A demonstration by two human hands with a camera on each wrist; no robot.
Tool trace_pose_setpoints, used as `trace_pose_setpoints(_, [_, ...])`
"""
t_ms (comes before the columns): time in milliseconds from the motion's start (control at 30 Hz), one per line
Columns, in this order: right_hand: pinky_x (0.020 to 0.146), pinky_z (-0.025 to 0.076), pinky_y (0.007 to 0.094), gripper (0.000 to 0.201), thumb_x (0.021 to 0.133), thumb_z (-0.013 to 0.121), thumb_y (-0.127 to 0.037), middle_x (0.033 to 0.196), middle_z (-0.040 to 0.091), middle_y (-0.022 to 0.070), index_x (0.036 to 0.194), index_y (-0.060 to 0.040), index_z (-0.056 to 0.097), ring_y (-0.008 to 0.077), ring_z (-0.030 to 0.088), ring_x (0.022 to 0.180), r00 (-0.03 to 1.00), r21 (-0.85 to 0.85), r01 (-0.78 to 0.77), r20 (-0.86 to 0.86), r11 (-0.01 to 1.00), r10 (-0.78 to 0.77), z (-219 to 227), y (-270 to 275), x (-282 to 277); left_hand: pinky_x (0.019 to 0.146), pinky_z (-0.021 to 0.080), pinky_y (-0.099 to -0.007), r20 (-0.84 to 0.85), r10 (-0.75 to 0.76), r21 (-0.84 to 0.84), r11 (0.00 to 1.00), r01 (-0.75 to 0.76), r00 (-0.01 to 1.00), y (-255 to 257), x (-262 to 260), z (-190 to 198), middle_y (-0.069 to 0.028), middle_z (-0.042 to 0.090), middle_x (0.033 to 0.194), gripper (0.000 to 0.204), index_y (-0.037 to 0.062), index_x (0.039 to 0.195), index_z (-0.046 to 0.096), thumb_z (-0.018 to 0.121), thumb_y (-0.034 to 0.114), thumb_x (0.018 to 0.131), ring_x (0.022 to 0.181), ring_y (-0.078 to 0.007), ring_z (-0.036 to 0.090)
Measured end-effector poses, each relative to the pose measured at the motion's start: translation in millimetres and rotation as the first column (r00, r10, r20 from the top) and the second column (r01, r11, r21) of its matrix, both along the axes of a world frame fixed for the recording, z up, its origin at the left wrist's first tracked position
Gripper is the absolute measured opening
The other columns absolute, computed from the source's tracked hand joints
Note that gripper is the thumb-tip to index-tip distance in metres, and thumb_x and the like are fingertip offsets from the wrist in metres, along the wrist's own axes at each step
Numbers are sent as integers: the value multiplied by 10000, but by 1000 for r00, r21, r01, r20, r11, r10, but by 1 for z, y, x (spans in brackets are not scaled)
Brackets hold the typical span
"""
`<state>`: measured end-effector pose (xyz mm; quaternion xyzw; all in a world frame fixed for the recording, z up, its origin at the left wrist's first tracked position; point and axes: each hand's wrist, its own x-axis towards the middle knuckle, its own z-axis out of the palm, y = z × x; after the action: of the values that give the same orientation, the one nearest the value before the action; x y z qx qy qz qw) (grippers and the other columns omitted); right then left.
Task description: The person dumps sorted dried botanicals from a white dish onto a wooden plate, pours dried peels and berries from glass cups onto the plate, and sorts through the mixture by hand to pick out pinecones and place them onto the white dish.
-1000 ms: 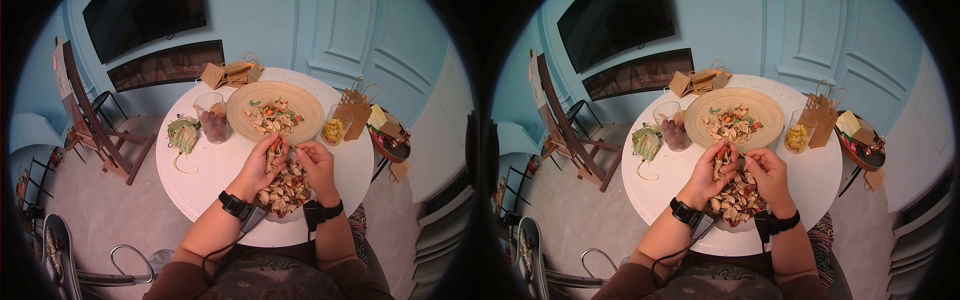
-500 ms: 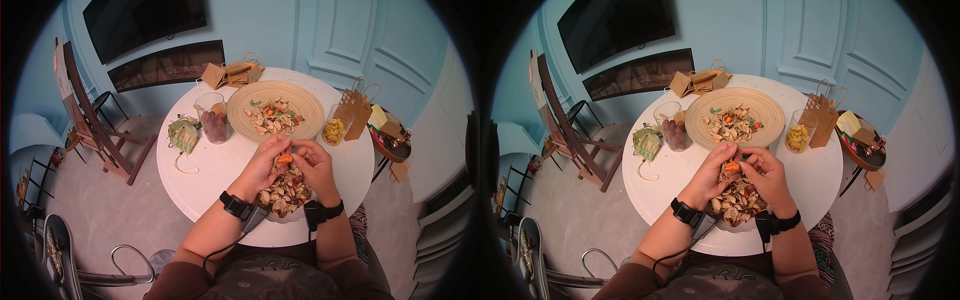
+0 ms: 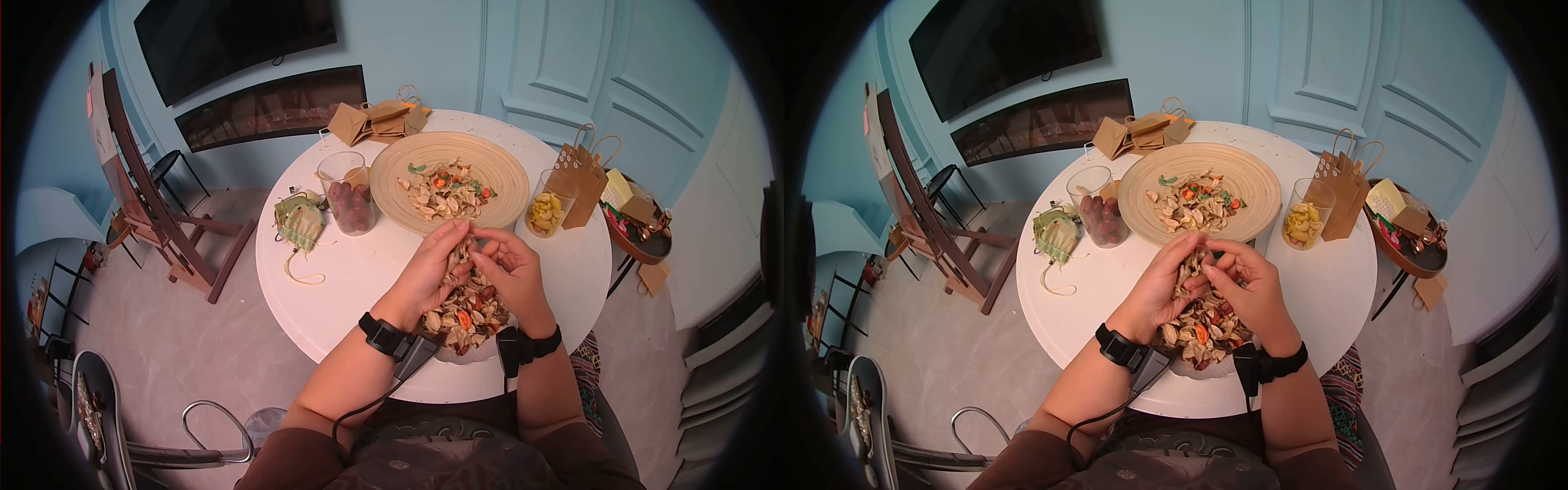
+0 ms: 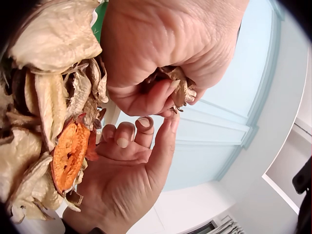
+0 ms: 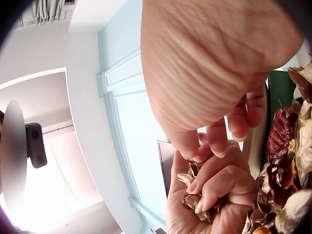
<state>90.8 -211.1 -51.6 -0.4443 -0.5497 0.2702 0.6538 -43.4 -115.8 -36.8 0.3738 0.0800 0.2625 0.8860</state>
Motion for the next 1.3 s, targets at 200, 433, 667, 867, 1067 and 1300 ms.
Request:
trace_pose_setpoints(200, [683,507,206,310,960,596,-19,872,642,28,1265,28,584,106,680,817,997,-48,-69,-33,996,68,3,-1,-1,457,374,-180,-6,-54,33,998,54,999,4,2,-7,-29,583,848,286,77,1157,546,469,330,1046,542,-49,452])
trace_pose_setpoints(433, [686,544,232,202,954,610,-20,883,695,71,1145,44,607,132,704,788,1000,-35,-7,30,999,8,-2,-1,-1,461,369,-162,-96,-12,89,996,20,995,-2,2,1,-34,595,869,320,62,1145,552,439,348,1056,539,-41,455])
trace_pose_setpoints(667, [658,517,210,119,943,625,-11,864,693,57,1056,26,613,105,688,745,1000,-7,23,-2,1000,-23,-6,2,0,454,348,-171,-92,-4,125,992,16,996,-1,2,-1,-14,570,827,316,61,1127,553,440,348,1057,535,-35,444])
trace_pose_setpoints(867, [711,506,210,106,948,614,-6,885,676,40,1049,27,611,69,638,800,997,2,64,-31,998,-64,-6,1,1,451,345,-177,-100,-1,108,994,11,995,-3,1,2,-10,555,798,304,61,1124,543,453,343,1052,530,-41,448])
trace_pose_setpoints(1067, [748,509,220,96,957,601,-8,888,674,41,1045,28,607,68,624,809,995,-1,50,-83,999,-50,-3,0,-1,452,344,-178,-100,3,105,994,8,995,-3,1,2,-18,553,798,290,65,1126,545,477,334,1044,533,-44,452])
trace_pose_setpoints(1300, [753,504,215,92,958,602,-18,888,676,41,1039,25,608,68,625,813,996,-3,65,-66,998,-66,-2,0,-1,465,341,-175,-90,-16,109,994,26,996,-1,1,0,-22,552,803,270,68,1126,548,497,318,1035,543,-46,452])
